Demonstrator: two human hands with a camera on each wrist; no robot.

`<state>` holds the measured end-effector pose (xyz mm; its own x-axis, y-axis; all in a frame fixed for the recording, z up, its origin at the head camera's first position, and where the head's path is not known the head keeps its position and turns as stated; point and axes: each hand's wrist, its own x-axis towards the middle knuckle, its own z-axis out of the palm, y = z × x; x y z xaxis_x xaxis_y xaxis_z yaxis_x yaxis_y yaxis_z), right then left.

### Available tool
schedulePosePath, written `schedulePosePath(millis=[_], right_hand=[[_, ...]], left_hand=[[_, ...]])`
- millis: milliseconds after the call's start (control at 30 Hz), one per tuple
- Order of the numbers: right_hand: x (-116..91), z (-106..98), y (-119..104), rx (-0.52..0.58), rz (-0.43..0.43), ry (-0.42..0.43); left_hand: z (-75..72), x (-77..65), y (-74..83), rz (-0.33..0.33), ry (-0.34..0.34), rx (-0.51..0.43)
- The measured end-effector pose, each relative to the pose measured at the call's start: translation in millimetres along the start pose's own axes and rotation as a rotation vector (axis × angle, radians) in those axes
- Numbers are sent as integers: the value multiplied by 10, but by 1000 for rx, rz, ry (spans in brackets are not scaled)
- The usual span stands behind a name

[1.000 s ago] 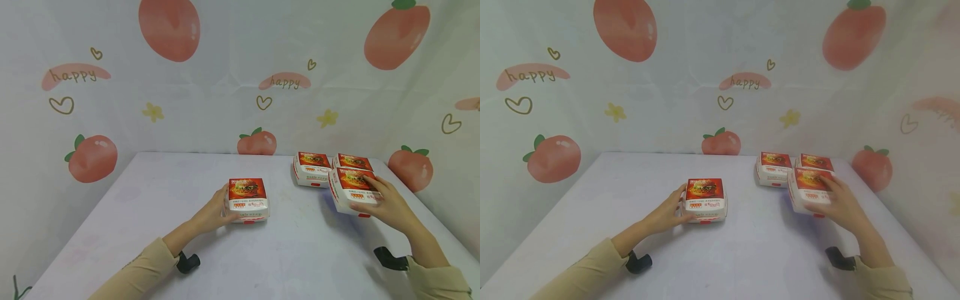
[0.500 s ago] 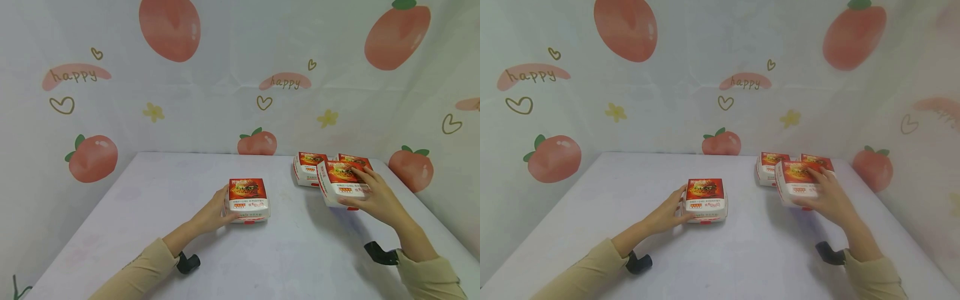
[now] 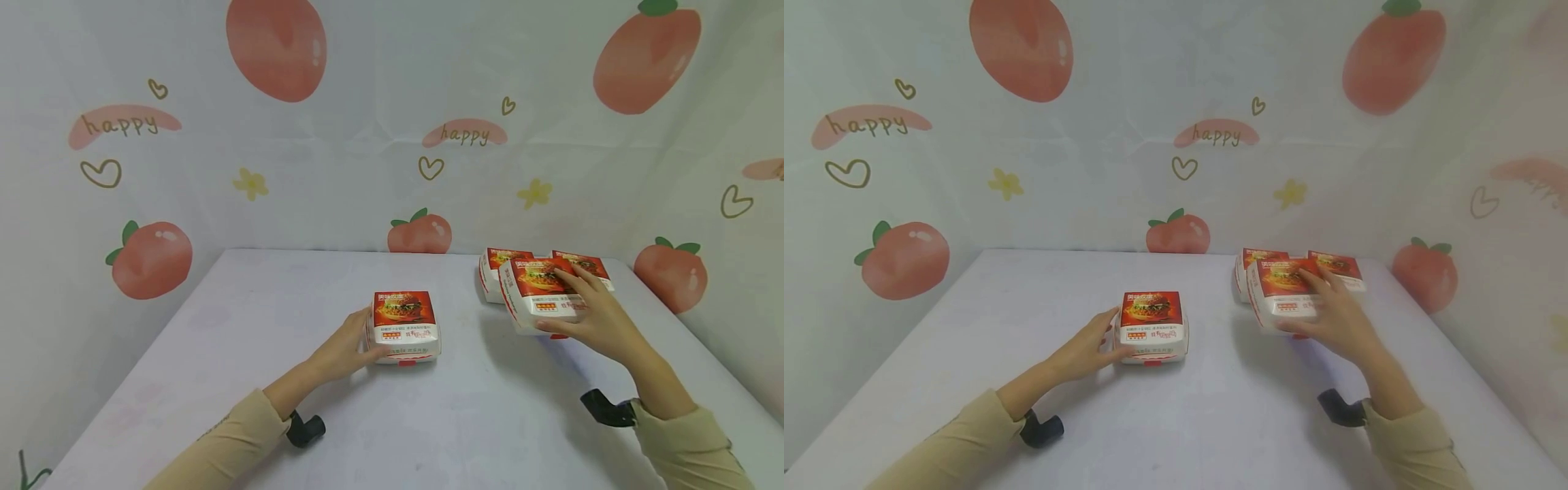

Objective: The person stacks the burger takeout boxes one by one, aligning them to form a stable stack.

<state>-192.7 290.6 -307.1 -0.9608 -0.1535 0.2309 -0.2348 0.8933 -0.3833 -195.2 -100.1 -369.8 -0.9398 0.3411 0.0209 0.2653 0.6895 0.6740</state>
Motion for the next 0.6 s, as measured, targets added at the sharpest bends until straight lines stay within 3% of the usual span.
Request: schedulePosePath(millis=[233,600], right_hand=[[29,30,-60,14,-3,-14],[71,61,-195,22,-31,-20]], left_hand=[[-7,8,-23,-39,-25,19],[9,18,-38,-39,-23,18]])
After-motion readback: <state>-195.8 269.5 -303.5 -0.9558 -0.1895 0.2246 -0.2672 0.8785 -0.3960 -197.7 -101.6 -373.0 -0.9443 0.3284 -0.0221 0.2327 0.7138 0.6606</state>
